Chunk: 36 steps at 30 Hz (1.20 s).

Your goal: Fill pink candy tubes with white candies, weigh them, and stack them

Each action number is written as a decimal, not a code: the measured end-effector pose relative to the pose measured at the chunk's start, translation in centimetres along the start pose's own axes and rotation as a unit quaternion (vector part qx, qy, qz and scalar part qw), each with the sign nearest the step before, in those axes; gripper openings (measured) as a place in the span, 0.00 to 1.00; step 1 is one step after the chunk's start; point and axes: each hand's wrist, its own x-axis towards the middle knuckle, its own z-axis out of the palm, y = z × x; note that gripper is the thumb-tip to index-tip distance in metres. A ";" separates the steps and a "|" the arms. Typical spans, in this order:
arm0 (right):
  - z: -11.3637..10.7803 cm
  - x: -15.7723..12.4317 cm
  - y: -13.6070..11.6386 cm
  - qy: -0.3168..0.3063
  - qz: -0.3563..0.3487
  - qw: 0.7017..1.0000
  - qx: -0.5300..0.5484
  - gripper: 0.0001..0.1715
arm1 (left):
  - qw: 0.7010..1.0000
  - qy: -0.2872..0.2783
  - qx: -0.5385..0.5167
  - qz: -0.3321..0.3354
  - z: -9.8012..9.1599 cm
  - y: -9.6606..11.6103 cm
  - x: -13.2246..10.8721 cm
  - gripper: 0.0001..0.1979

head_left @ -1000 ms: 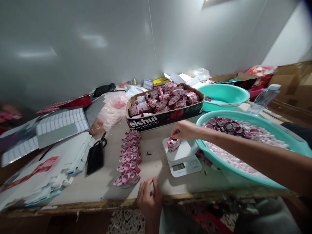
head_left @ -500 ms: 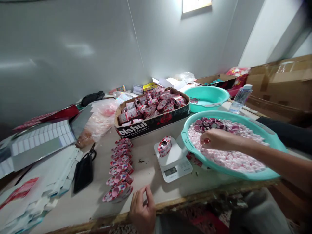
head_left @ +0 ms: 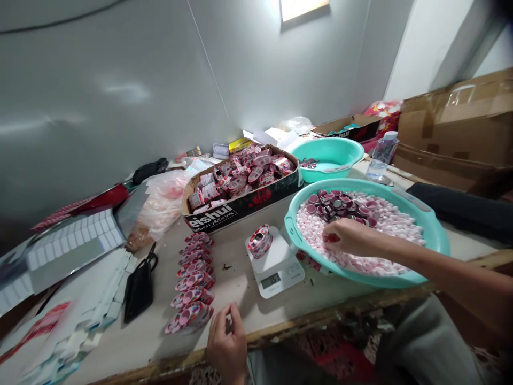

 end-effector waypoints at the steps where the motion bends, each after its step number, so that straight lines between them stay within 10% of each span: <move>1: -0.1 0.0 0.1 -0.002 0.003 1.000 0.007 0.06 | 1.000 0.000 0.001 -0.001 -0.1 0.1 0.0 0.10; 16: -2.7 4.0 -2.8 0.095 -0.023 0.989 0.108 0.12 | 1.000 -0.006 -0.013 0.017 -0.4 0.2 -0.2 0.09; 26: 0.7 11.6 -9.5 0.053 -0.058 0.986 0.150 0.09 | 0.999 0.013 -0.011 0.042 -0.3 0.1 -0.3 0.06; 36: 1.5 12.8 -10.3 0.040 -0.091 0.994 0.042 0.06 | 1.000 0.002 -0.013 0.028 -0.3 -0.1 -0.5 0.07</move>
